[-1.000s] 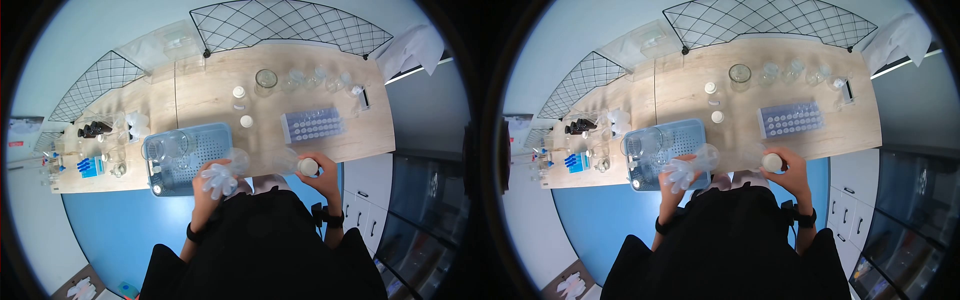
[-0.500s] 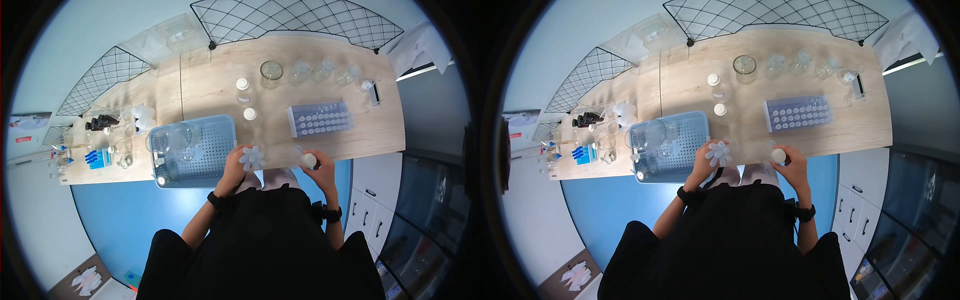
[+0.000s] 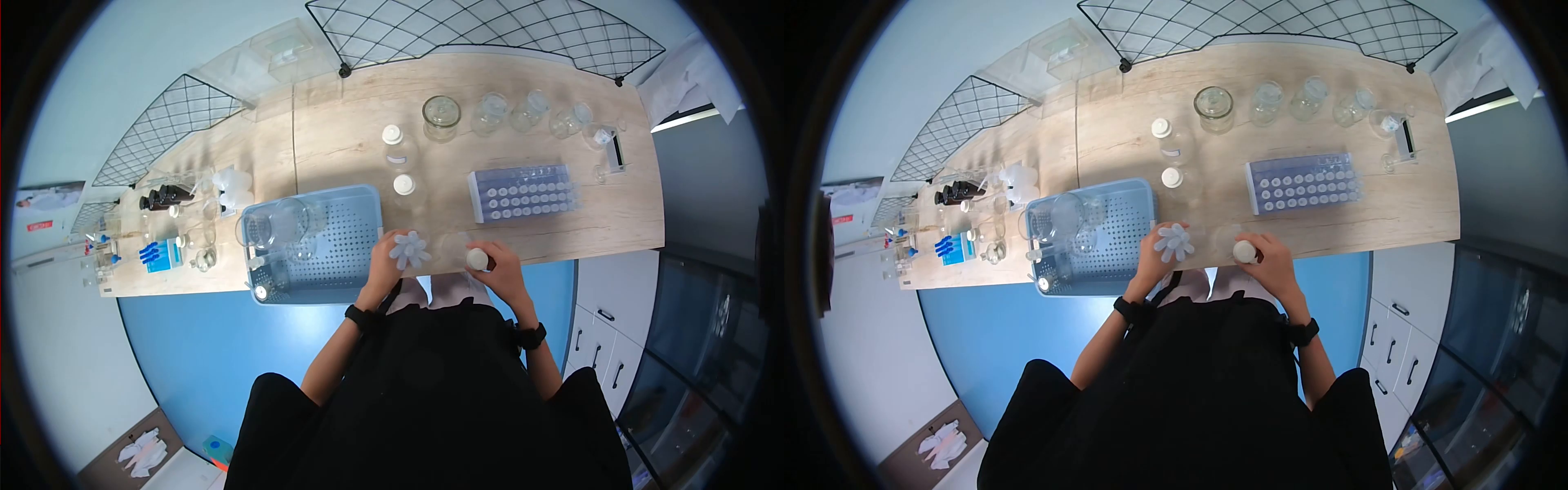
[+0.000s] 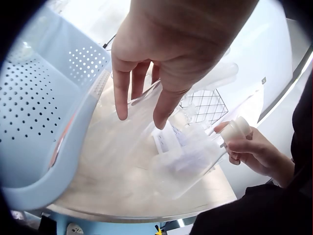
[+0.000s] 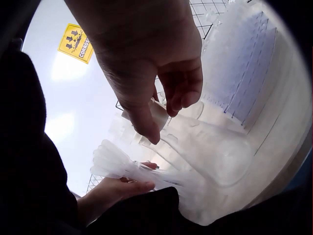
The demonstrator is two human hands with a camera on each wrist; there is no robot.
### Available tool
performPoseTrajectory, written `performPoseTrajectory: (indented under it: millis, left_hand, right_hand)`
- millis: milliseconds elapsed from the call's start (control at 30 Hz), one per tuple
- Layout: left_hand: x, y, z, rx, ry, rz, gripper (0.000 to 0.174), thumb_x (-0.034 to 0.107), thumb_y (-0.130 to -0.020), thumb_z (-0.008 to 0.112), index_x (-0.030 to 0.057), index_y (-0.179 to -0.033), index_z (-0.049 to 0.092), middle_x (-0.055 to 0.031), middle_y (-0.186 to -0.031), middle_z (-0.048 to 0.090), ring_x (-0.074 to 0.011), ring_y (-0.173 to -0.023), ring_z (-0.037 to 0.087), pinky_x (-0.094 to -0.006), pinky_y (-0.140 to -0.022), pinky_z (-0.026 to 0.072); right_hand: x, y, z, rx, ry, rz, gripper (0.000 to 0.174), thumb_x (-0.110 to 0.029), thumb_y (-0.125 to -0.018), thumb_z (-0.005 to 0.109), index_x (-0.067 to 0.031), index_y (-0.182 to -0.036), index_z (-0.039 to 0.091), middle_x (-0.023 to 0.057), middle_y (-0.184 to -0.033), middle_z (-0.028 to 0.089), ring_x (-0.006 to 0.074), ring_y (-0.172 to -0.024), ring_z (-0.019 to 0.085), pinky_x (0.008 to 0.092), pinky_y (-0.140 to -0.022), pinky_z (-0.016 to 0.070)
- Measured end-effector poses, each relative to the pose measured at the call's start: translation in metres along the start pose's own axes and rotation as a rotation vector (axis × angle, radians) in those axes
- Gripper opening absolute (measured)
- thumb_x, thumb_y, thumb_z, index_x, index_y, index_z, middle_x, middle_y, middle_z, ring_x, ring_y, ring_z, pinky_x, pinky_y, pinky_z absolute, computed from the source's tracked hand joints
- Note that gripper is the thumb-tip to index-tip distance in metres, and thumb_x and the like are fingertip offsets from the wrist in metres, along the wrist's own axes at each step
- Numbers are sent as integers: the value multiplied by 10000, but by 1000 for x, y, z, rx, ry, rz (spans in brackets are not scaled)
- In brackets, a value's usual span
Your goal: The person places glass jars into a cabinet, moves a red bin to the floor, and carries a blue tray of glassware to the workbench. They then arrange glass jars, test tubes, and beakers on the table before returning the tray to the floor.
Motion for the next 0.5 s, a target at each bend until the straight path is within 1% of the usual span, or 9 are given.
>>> performPoseTrajectory:
  millis: [33,167,233,267,333,400,433,467,500]
  left_hand:
    - [-2,-1,1,28,5,2,265,13,-652,590,71,-908,623,-72,-897,629,-250,-777,604,-305,-708,476]
    - [-5,-2,2,36,87,-89,251,25,-665,584,76,-908,623,-74,-883,633,-249,-768,603,-305,-709,473]
    - [-3,-4,0,-10,-46,-51,218,42,-676,579,80,-884,628,-74,-876,635,-248,-756,600,-310,-704,473]
    - [-4,-6,0,-15,-45,-44,218,42,-676,579,80,-884,628,-74,-876,635,-248,-756,600,-310,-704,473]
    - [-7,-7,3,24,-62,64,188,66,-669,608,82,-855,634,-72,-876,635,-249,-749,596,-323,-692,475]
    - [-12,-7,6,54,-94,107,182,76,-663,624,81,-845,635,-73,-877,635,-252,-753,595,-327,-686,475]
    - [-15,-7,7,97,-135,140,178,86,-657,640,79,-835,637,-75,-879,634,-254,-756,594,-332,-679,475]
    - [-17,-7,7,74,-185,137,242,90,-633,683,75,-869,633,-78,-861,631,-244,-751,593,-322,-666,473]
    - [-18,-7,9,63,-175,151,242,90,-633,683,75,-869,633,-78,-861,631,-244,-751,593,-322,-666,473]
  right_hand:
    - [-1,1,-2,15,-22,4,356,-115,-625,718,-118,-964,612,30,-770,547,135,-580,487,248,-538,414]
    - [7,10,-8,98,-77,63,360,-123,-621,728,-121,-963,619,12,-789,565,107,-566,471,231,-524,405]
    - [14,15,-13,129,-81,84,365,-125,-619,731,-124,-966,620,10,-800,570,100,-562,466,226,-516,400]
    - [17,18,-17,156,-85,102,369,-126,-617,734,-128,-969,622,8,-810,575,93,-558,461,220,-508,395]
    - [22,23,-28,179,-65,125,364,-121,-620,736,-124,-966,624,5,-816,585,83,-566,468,213,-508,398]
    - [32,33,-42,209,-40,152,358,-116,-624,738,-120,-964,626,3,-822,595,72,-573,476,205,-507,401]
    - [41,38,-48,280,-94,196,346,-110,-630,740,-110,-957,628,5,-825,606,63,-599,496,200,-527,418]
    - [50,44,-55,353,-150,240,335,-105,-635,743,-100,-951,630,7,-828,617,54,-624,516,194,-548,436]
    - [58,49,-64,372,-145,247,335,-105,-635,743,-100,-951,630,7,-828,617,54,-624,516,194,-548,436]
Point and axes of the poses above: each hand's wrist, its own y-axis away from the middle knuckle, its own z-axis out of the palm, x = y × z, the point moved 1 cm from there along -y, towards the middle knuckle
